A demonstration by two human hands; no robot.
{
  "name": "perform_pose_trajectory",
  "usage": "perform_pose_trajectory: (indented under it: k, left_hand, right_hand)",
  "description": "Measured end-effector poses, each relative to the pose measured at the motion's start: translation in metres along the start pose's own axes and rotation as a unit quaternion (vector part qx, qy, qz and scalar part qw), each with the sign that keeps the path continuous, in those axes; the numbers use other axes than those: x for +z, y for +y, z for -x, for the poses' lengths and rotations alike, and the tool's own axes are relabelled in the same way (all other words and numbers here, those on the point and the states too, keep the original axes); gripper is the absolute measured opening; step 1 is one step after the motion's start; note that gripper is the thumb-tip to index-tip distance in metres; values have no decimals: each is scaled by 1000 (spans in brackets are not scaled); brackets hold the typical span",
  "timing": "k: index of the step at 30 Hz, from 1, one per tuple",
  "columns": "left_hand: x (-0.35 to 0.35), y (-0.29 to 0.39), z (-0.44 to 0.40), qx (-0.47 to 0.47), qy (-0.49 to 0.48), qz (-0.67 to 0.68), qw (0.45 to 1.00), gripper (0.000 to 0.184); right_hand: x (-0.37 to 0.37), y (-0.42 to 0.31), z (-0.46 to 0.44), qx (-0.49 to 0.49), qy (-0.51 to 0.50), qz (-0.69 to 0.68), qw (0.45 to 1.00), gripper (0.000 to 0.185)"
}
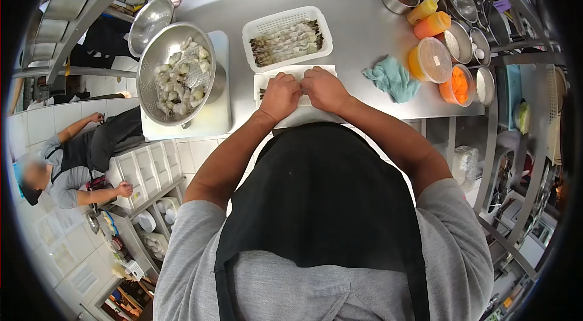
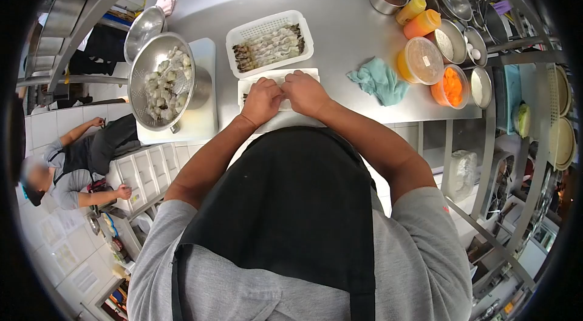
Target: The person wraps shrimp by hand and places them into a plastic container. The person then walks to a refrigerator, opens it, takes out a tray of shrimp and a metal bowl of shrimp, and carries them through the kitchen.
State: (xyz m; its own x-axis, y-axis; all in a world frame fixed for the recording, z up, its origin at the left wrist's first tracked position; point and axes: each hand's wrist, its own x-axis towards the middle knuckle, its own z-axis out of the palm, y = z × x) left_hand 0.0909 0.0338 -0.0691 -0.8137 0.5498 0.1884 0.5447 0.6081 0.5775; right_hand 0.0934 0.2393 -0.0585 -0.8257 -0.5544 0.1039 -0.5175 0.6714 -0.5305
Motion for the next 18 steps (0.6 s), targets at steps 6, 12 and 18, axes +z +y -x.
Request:
perform_pose_trajectory:
  k: [6, 12, 18]
  left_hand:
    - [-5, -8, -4, 25, -31, 14, 999, 7]
    - [-10, 16, -1, -36, 42, -19, 998, 9]
    - [13, 14, -4, -47, 13, 3, 999, 8]
  right_hand:
    - [0, 8, -4, -18, -28, -4, 999, 7]
    - [-16, 13, 11, -34, 27, -9, 999, 11]
    - [-13, 18, 17, -15, -1, 1, 1000, 9]
